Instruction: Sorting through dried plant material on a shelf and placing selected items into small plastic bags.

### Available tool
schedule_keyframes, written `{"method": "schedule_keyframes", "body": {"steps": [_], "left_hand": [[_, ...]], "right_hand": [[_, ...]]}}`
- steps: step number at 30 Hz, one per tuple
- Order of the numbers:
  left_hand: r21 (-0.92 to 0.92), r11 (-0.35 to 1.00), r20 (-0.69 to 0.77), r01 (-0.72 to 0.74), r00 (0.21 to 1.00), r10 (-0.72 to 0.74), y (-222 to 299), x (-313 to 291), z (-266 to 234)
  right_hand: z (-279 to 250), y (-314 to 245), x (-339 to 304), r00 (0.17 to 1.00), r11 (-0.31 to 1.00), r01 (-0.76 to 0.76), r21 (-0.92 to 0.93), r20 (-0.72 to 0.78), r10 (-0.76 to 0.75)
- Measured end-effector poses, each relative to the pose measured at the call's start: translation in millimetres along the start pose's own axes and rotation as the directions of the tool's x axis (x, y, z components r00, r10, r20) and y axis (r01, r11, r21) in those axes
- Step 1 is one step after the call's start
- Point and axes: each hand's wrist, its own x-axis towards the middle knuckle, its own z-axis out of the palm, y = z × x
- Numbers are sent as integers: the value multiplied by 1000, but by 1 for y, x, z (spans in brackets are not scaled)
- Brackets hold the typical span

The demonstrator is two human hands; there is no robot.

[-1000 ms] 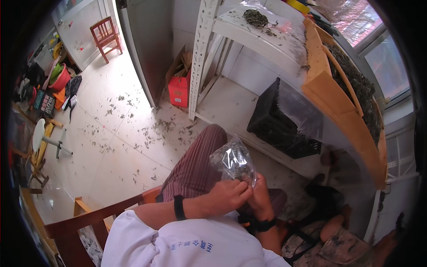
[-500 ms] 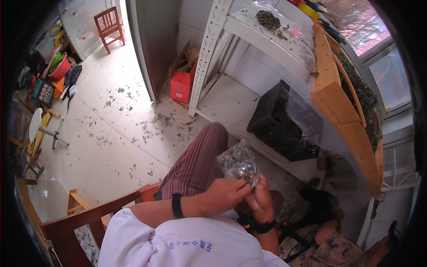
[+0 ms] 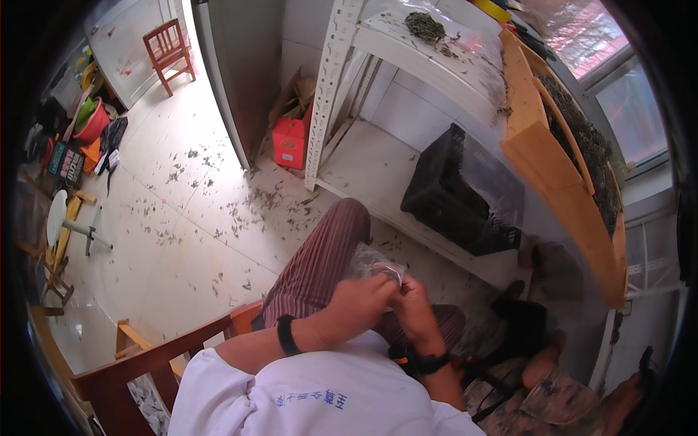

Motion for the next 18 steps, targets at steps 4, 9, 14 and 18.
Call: {"method": "schedule_keyframes", "body": {"steps": [4,9,14,18], "left_hand": [[-70,985,-66,158,984,-162,-4,1,-4],[-310,906,-113,288,935,-336,-8,1,-7],[-345,899,-86,269,945,-316,-8,2,-13],[-426,835,-11,348,921,-390,-9,7,-27]], "right_hand": [[-4,0,7,994,783,75,-617,105,-12],[5,-28,11,951,638,286,-715,292,-99],[13,-52,12,926,386,297,-874,361,106],[18,-68,11,905,511,222,-831,370,209]]}}
